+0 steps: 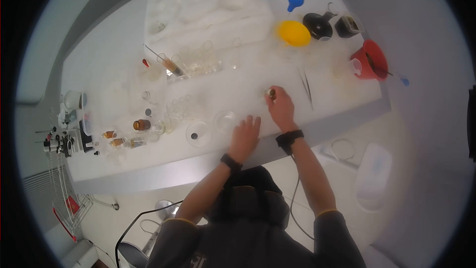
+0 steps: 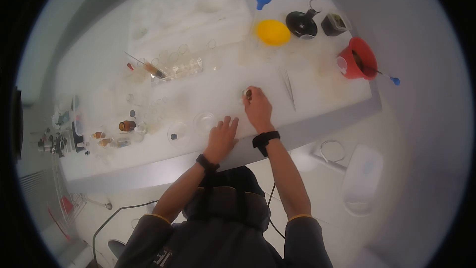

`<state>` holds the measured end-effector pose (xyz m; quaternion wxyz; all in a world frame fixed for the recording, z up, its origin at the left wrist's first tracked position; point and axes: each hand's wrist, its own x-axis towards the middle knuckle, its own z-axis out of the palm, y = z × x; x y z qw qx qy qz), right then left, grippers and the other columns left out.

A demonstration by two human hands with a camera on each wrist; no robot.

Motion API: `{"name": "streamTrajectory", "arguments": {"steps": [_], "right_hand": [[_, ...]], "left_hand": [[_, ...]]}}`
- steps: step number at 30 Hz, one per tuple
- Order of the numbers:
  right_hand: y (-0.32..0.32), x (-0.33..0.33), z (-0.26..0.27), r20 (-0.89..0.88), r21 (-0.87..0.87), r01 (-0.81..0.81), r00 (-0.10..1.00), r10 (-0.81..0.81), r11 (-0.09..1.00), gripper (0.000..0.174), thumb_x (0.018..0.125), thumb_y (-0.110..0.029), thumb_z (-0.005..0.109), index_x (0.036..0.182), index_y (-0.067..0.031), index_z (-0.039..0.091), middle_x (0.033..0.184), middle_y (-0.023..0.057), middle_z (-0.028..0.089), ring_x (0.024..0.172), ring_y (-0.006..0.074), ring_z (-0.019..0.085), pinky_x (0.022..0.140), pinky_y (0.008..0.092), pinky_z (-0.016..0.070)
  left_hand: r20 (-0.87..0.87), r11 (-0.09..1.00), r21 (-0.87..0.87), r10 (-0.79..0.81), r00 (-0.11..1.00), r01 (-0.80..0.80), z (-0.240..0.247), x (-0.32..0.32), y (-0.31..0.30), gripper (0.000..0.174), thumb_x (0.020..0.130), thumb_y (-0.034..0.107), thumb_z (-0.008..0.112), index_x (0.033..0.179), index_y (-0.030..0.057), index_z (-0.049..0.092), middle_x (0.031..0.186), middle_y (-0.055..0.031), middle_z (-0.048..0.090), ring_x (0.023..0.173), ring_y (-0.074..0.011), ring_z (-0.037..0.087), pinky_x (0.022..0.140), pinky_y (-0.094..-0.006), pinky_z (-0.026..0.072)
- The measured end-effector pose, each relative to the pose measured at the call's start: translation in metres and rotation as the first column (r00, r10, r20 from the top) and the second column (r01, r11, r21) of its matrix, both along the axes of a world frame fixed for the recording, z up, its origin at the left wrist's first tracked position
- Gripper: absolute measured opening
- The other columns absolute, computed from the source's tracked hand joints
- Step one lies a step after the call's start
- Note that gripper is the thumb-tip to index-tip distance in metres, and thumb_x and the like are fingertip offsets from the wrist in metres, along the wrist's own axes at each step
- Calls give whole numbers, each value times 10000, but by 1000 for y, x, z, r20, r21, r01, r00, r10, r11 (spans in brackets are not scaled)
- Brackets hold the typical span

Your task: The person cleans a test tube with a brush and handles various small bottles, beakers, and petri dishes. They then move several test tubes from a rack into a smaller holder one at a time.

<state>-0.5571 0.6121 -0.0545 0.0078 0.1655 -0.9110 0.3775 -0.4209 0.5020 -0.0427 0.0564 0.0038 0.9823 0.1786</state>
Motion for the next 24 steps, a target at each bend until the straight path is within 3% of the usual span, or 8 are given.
{"name": "streamTrajectory", "arguments": {"steps": [4,9,11,12,14,17,20,24], "right_hand": [[6,-40,7,77,77,11,997,-17,997,265,885,-205,705,1111,-103,610,958,89,688,838,284,681,721,415,539],[11,-76,0,93,42,-14,996,10,999,281,871,-215,725,1106,-109,613,931,76,687,826,275,677,714,413,538],[13,-88,-8,18,29,-45,999,45,999,286,869,-218,726,1106,-107,610,916,74,680,813,277,670,703,411,535],[13,-92,-4,65,49,-55,997,52,997,292,870,-222,726,1108,-103,606,913,70,676,805,281,664,694,410,531],[15,-99,-11,69,8,-94,993,93,996,294,871,-227,725,1109,-102,605,917,69,675,803,281,663,692,410,531],[19,-108,-13,82,-36,-143,986,146,989,294,877,-242,718,1107,-101,602,947,70,680,829,277,670,703,407,535],[28,-108,-18,45,-72,-195,979,199,978,304,874,-245,723,1109,-98,600,977,73,687,864,282,677,725,400,541],[26,-111,-15,46,-63,-230,971,233,971,327,874,-240,729,1133,-94,591,984,73,691,878,298,678,739,396,541]], "left_hand": [[48,993,36,110,993,-112,-10,-21,1,658,703,181,841,1241,43,490,1165,-135,524,974,-314,605,724,-403,553],[15,980,56,192,981,-192,-16,-31,9,591,698,168,845,1170,52,508,1233,-141,519,991,-322,598,726,-401,561],[-20,975,54,217,976,-215,-17,-30,14,389,769,163,753,1094,67,563,1283,-128,527,981,-280,588,695,-395,524],[-5,972,31,234,972,-233,-17,-30,16,389,769,163,753,1094,67,563,1283,-128,527,981,-280,588,695,-395,524],[-180,974,-21,217,960,-224,-14,-29,20,222,791,140,720,971,63,616,1224,-114,538,991,-277,572,709,-399,500],[-151,961,-54,260,954,-270,-12,-34,28,76,815,107,677,824,59,619,1093,-100,560,947,-264,578,721,-403,510],[-43,942,-251,221,974,-224,-16,-38,39,56,824,94,634,777,75,610,941,-84,548,907,-263,568,699,-397,498],[-43,907,-356,225,973,-225,-20,-42,50,64,820,73,600,758,88,599,879,-83,537,876,-257,566,677,-395,489]]}}
